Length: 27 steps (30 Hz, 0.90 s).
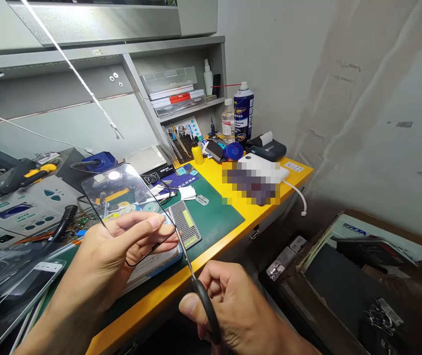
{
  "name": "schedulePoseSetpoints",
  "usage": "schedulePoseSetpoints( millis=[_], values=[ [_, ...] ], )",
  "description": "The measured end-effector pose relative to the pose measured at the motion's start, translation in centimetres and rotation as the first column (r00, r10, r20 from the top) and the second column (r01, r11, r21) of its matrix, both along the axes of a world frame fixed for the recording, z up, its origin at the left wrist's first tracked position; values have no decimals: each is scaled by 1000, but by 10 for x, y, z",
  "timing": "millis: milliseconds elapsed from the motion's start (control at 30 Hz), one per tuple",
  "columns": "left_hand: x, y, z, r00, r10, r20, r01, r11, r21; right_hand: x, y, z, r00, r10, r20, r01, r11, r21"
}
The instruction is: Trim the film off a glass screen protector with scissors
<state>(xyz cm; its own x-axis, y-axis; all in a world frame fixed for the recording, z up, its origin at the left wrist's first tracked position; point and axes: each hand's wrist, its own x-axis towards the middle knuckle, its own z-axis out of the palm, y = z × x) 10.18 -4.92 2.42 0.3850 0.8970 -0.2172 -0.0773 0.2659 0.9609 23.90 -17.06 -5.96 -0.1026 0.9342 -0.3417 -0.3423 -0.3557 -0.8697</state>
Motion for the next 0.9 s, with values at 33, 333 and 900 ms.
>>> schedulePoseSetpoints(
  millis=[33, 333, 900],
  values=[
    [1, 2, 0, 1000, -16, 2, 16, 1000, -1, 0, 0, -1, 1000, -2, -9, 2, 1000, 8],
    [4, 8, 4, 994, -110, -9, 111, 991, 74, 5, 5, -3, 994, -48, -102, 56, 996, 74],
    [-35, 24, 12, 999, 54, 1, -53, 967, 248, 58, 5, 13, 808, -336, 484, 320, 940, 118]
  ],
)
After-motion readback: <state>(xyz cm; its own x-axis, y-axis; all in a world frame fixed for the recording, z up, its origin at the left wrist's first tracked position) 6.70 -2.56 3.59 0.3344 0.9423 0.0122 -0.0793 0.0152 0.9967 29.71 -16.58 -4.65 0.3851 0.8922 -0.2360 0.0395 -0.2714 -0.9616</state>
